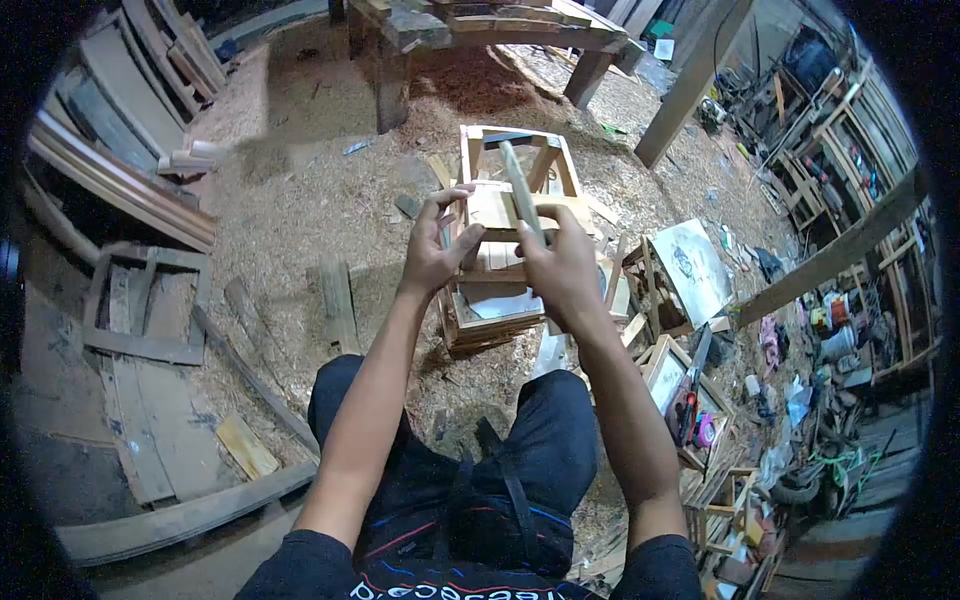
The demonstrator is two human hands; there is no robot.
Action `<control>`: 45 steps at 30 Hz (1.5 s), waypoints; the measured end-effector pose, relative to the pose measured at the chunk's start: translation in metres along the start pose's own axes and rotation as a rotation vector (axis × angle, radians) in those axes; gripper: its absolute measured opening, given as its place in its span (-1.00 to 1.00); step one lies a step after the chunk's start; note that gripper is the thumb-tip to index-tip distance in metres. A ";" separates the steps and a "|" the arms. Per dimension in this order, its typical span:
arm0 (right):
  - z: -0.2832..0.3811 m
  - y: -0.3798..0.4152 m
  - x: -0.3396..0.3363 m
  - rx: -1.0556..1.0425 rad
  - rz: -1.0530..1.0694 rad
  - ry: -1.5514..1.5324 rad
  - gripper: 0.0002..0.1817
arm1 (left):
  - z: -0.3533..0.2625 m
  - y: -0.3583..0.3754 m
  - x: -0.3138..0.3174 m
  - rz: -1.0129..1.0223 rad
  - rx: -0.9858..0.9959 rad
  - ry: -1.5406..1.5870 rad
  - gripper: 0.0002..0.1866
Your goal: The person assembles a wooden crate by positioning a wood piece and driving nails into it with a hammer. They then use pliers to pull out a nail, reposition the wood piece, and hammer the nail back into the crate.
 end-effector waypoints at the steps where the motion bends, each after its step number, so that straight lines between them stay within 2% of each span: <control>1: 0.011 0.003 0.002 0.010 -0.020 0.032 -0.63 | -0.002 0.000 0.000 0.016 0.006 -0.007 -0.50; 3: 0.004 -0.006 0.008 -0.145 -0.101 0.201 -0.61 | -0.002 0.000 -0.002 0.019 0.011 0.001 -0.50; 4: -0.001 -0.012 0.012 -0.199 -0.109 0.189 -0.64 | 0.001 -0.003 -0.003 0.042 0.031 0.008 -0.50; 7: 0.012 -0.013 0.008 -0.217 -0.060 0.202 -0.66 | 0.000 -0.006 -0.007 0.082 0.010 -0.045 -0.48; 13: 0.026 -0.036 0.006 -0.081 -0.033 0.231 -0.60 | -0.023 -0.016 -0.006 0.095 -0.120 -0.169 -0.45; 15: 0.027 -0.052 0.004 -0.297 -0.178 0.242 -0.60 | -0.036 -0.018 -0.004 0.126 -0.174 -0.255 -0.45; 19: 0.013 -0.075 0.002 -0.348 -0.252 0.419 -0.64 | -0.041 -0.022 -0.003 0.143 -0.230 -0.345 -0.44; 21: -0.004 -0.077 0.008 -0.336 -0.252 0.413 -0.67 | -0.044 -0.022 -0.002 0.145 -0.275 -0.403 -0.44; 23: -0.011 -0.073 0.012 -0.378 -0.307 0.473 -0.71 | -0.044 -0.020 0.000 0.105 -0.367 -0.372 -0.44; 29: -0.001 -0.069 0.007 -0.241 -0.243 0.513 -0.66 | -0.067 -0.017 0.013 0.012 -0.427 -0.494 -0.41; 35: 0.008 -0.079 0.000 -0.143 -0.103 0.566 -0.61 | -0.083 -0.045 0.031 -0.038 -0.506 -0.628 -0.51; 39: 0.009 -0.081 -0.008 -0.096 -0.053 0.494 -0.62 | -0.088 -0.059 0.050 -0.060 -0.449 -0.620 -0.61; 45: 0.013 -0.094 -0.023 -0.063 -0.140 0.234 -0.65 | -0.081 -0.080 0.084 -0.028 -0.468 -0.532 -0.70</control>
Point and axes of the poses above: each hand's wrist, its own y-axis away from the middle knuckle, its own x-axis out of the palm, z = x × y, the point moved 4 cm from there along -y, towards the middle knuckle, and after that the axes turned 15 degrees about -z, right-handed, at the moved point
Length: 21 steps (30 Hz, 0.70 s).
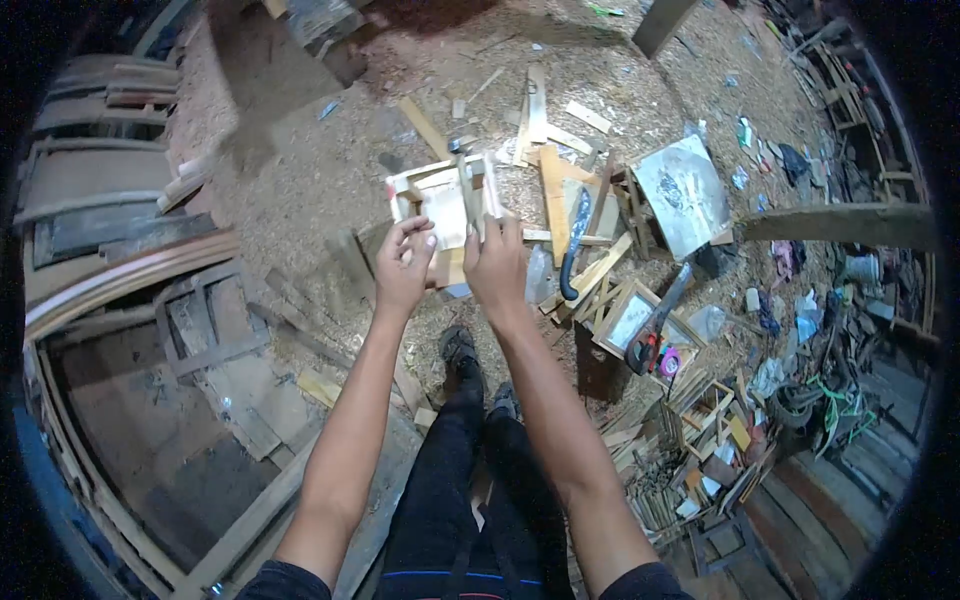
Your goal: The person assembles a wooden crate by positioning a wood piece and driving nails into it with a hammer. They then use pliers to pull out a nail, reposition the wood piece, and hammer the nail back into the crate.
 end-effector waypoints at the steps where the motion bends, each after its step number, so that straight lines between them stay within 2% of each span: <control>1: -0.001 -0.002 -0.007 0.078 -0.003 0.011 -0.63 | 0.000 0.000 0.008 0.028 -0.051 0.019 -0.71; 2: -0.004 -0.007 -0.014 0.087 -0.024 0.022 -0.63 | 0.000 -0.001 0.019 0.059 -0.103 0.035 -0.73; 4: -0.018 -0.007 -0.032 0.194 -0.061 -0.028 -0.63 | -0.016 0.003 0.044 0.086 -0.053 0.031 -0.73; 7: -0.044 -0.014 -0.072 0.251 -0.116 0.037 -0.66 | -0.037 0.018 0.095 0.139 -0.187 0.241 -0.73; 10: -0.078 -0.032 -0.119 0.325 -0.180 0.056 -0.68 | -0.057 0.034 0.157 0.220 -0.091 0.216 -0.72; 12: -0.104 -0.040 -0.153 0.328 -0.194 0.098 -0.68 | -0.061 0.050 0.201 0.256 -0.170 0.237 -0.73; 14: -0.146 -0.032 -0.170 0.389 -0.217 0.117 -0.68 | -0.057 0.070 0.241 0.301 -0.168 0.179 -0.73; 15: -0.169 -0.028 -0.177 0.399 -0.243 0.119 -0.68 | -0.053 0.082 0.259 0.375 -0.287 0.166 -0.73; 18: -0.229 0.005 -0.211 0.509 -0.279 0.125 -0.67 | -0.025 0.129 0.312 0.467 -0.277 0.104 -0.73; 19: -0.247 0.015 -0.221 0.525 -0.291 0.158 -0.67 | -0.012 0.148 0.329 0.540 -0.374 0.057 -0.73; 21: -0.272 0.036 -0.243 0.630 -0.289 0.220 -0.68 | 0.002 0.188 0.357 0.601 -0.330 0.045 -0.74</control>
Point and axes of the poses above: each hand's wrist, its own y-axis away from the middle knuckle, its own x-axis out of the palm, z = x × y, the point moved 4 cm from there along -y, towards the middle knuckle, and after that the axes turned 15 degrees about -z, right-handed, at the moved point
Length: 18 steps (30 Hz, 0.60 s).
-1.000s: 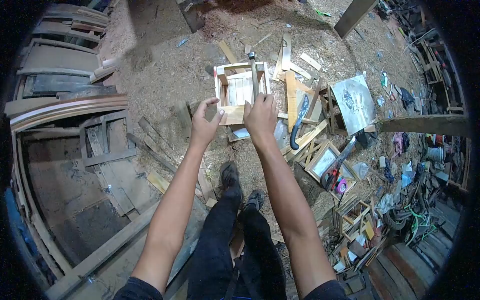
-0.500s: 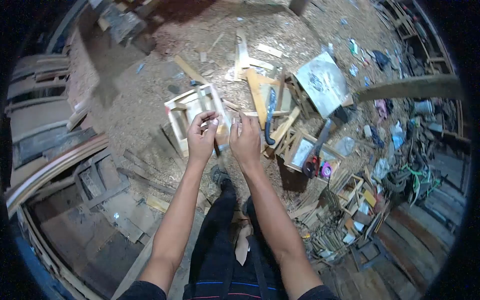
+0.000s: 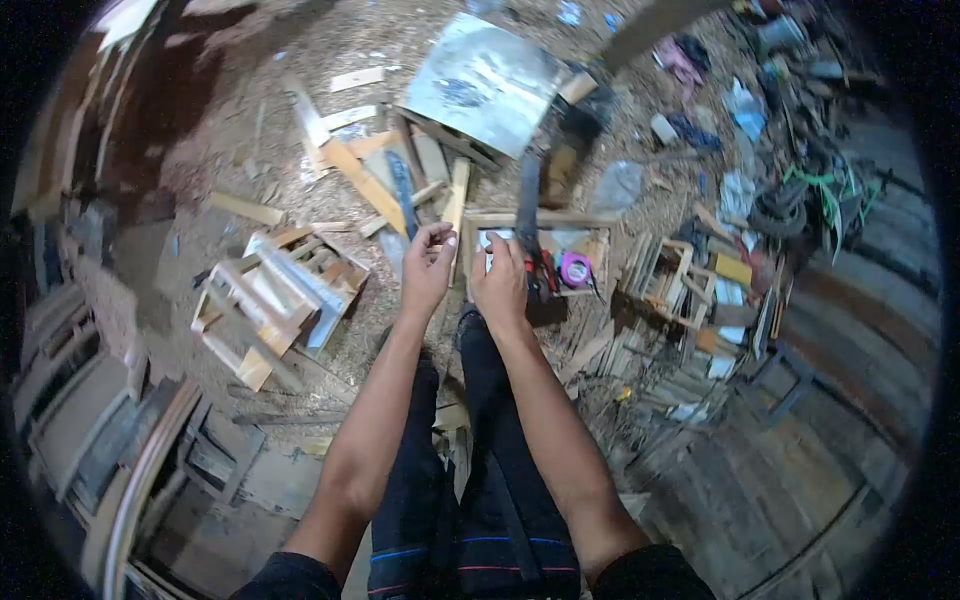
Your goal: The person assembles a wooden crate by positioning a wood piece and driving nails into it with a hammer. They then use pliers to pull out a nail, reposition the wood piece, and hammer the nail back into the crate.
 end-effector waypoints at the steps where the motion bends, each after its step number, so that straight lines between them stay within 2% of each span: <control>1: -0.021 -0.001 -0.004 0.036 -0.014 0.011 -0.68 | 0.007 0.007 0.020 0.026 0.043 -0.013 -0.74; 6: -0.123 0.001 -0.007 0.125 -0.089 0.063 -0.66 | 0.070 0.020 0.090 0.223 -0.011 -0.169 -0.74; 9: -0.195 0.016 0.019 0.187 -0.095 0.114 -0.62 | 0.137 0.012 0.116 0.291 0.002 -0.264 -0.74; 10: -0.208 0.020 0.024 0.149 -0.063 0.180 -0.62 | 0.157 0.012 0.123 0.313 -0.092 -0.241 -0.74; 11: -0.218 0.025 0.031 0.112 -0.028 0.244 -0.63 | 0.172 0.009 0.129 0.318 -0.097 -0.252 -0.74; 13: -0.224 0.028 0.037 0.099 -0.044 0.243 -0.68 | 0.196 0.010 0.135 0.372 -0.305 -0.095 -0.74; 14: -0.224 0.027 0.038 0.076 -0.051 0.267 -0.71 | 0.198 0.014 0.137 0.312 -0.307 -0.067 -0.73; 18: -0.223 0.025 0.032 0.032 -0.091 0.267 -0.74 | 0.201 0.010 0.133 0.328 -0.341 -0.003 -0.73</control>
Point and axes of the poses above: each hand's wrist, its own y-axis away from the middle knuckle, its own x-axis out of the palm, z = x × y, the point moved 4 cm from there along -y, towards the middle knuckle, and after that the axes turned 15 degrees about -z, right-handed, at the moved point
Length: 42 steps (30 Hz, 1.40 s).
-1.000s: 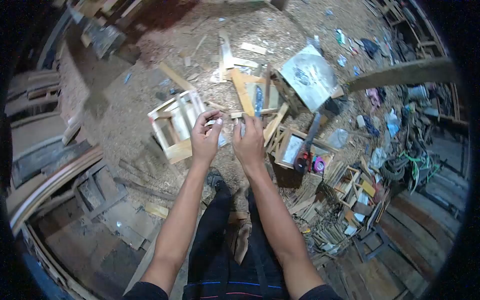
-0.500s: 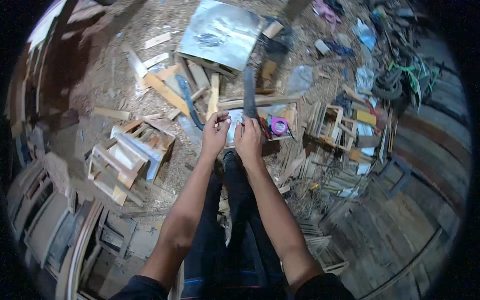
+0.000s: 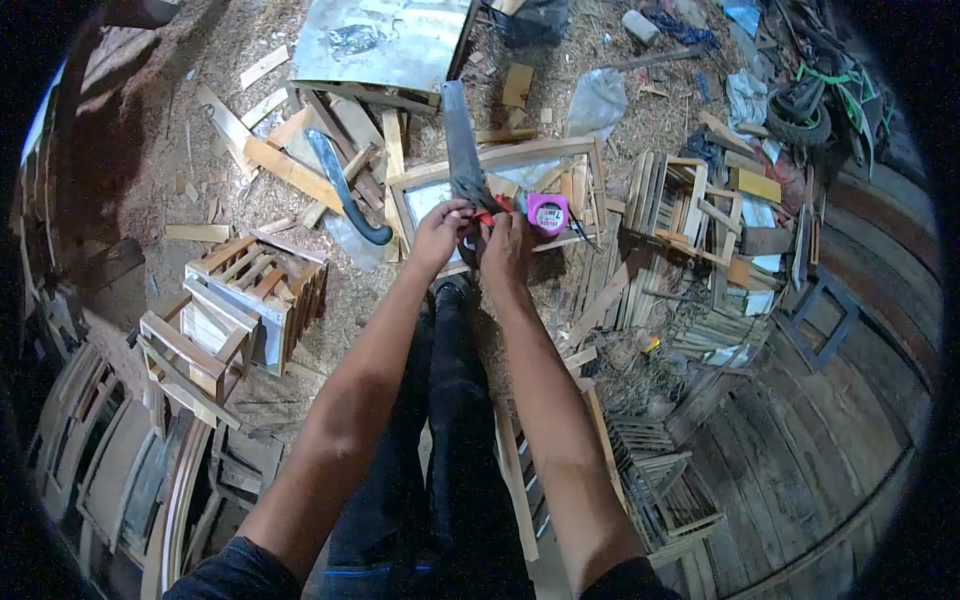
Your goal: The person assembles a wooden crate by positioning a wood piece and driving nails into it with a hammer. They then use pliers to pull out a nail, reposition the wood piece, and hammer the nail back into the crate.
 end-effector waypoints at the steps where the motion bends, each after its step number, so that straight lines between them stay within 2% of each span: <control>1: 0.002 0.000 -0.004 0.008 -0.027 0.015 -0.74 | -0.005 0.004 -0.001 0.061 0.008 -0.042 -0.73; 3: 0.011 -0.003 -0.017 -0.037 -0.033 -0.067 -0.77 | -0.024 0.016 -0.005 0.110 0.028 -0.072 -0.73; 5: 0.030 -0.005 -0.038 -0.065 -0.093 -0.169 -0.77 | -0.056 0.037 -0.009 0.139 -0.074 0.002 -0.72; 9: 0.095 -0.009 -0.088 -0.100 -0.044 -0.259 -0.73 | -0.118 0.089 -0.025 -0.045 -0.114 0.204 -0.65; 11: 0.133 -0.004 -0.109 -0.201 -0.050 -0.353 -0.70 | -0.140 0.111 -0.035 -0.016 -0.012 0.236 -0.65; 12: 0.149 0.001 -0.115 -0.231 0.012 -0.357 -0.67 | -0.149 0.122 -0.043 -0.068 -0.041 0.229 -0.66; 13: 0.165 0.008 -0.120 -0.264 0.080 -0.361 -0.65 | -0.150 0.128 -0.043 -0.156 0.025 0.534 -0.73; 15: 0.201 0.023 -0.132 -0.486 0.128 -0.239 -0.58 | -0.128 0.127 -0.076 -0.279 -0.017 0.253 -0.67; 16: 0.222 0.028 -0.139 -0.543 0.096 -0.258 -0.55 | -0.145 0.146 -0.094 -0.295 -0.017 0.206 -0.64; 17: 0.240 0.038 -0.146 -0.540 0.131 -0.145 -0.57 | -0.161 0.166 -0.113 -0.308 -0.023 0.156 -0.61; 18: 0.263 0.048 -0.149 -0.586 0.114 -0.180 -0.59 | -0.174 0.187 -0.132 -0.287 0.035 0.225 -0.61; 19: 0.281 0.061 -0.153 -0.624 0.100 -0.209 -0.61 | -0.184 0.206 -0.152 -0.371 0.085 0.250 -0.60; 21: 0.321 0.086 -0.162 -0.710 0.129 -0.203 -0.61 | -0.191 0.239 -0.200 -0.373 0.051 0.087 -0.60; 24: 0.353 0.136 -0.154 -0.647 0.327 -0.356 -0.59 | -0.167 0.274 -0.261 -0.437 0.059 0.199 -0.59; 27: 0.391 0.203 -0.153 -0.654 0.411 -0.378 -0.71 | -0.150 0.316 -0.321 -0.451 -0.010 0.254 -0.59; 28: 0.402 0.227 -0.151 -0.663 0.379 -0.323 -0.72 | -0.149 0.326 -0.342 -0.452 -0.027 0.275 -0.58; 31: 0.423 0.286 -0.136 -0.469 0.517 -0.264 -0.74 | -0.127 0.345 -0.401 -0.497 0.062 0.103 -0.57; 32: 0.427 0.300 -0.131 -0.467 0.516 -0.255 -0.74 | -0.123 0.350 -0.418 -0.501 0.100 0.000 -0.55; 33: 0.429 0.312 -0.121 -0.458 0.516 -0.275 -0.73 | -0.120 0.352 -0.431 -0.448 0.045 0.119 -0.52; 35: 0.429 0.329 -0.102 -0.468 0.497 -0.312 -0.70 | -0.130 0.359 -0.469 -0.549 0.196 -0.040 -0.52; 37: 0.439 0.338 -0.091 -0.489 0.365 -0.297 -0.74 | -0.122 0.348 -0.501 -0.664 0.258 0.109 -0.53; 39: 0.441 0.342 -0.080 -0.507 0.337 -0.200 -0.74 | -0.115 0.331 -0.538 -0.637 -0.045 0.092 -0.55; 40: 0.441 0.345 -0.075 -0.531 0.309 -0.112 -0.74 | -0.111 0.316 -0.544 -0.630 -0.051 0.094 -0.55; 42: 0.438 0.351 -0.063 -0.463 0.351 -0.044 -0.72 | -0.107 0.289 -0.559 -0.710 0.100 0.228 -0.40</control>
Point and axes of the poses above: each hand's wrist, its own y-axis away from the middle knuckle, its own x-axis out of the palm, z = x × y, the point moved 4 cm from there along -y, towards the middle knuckle, and after that the axes turned 15 degrees about -z, right-handed, at the moved point
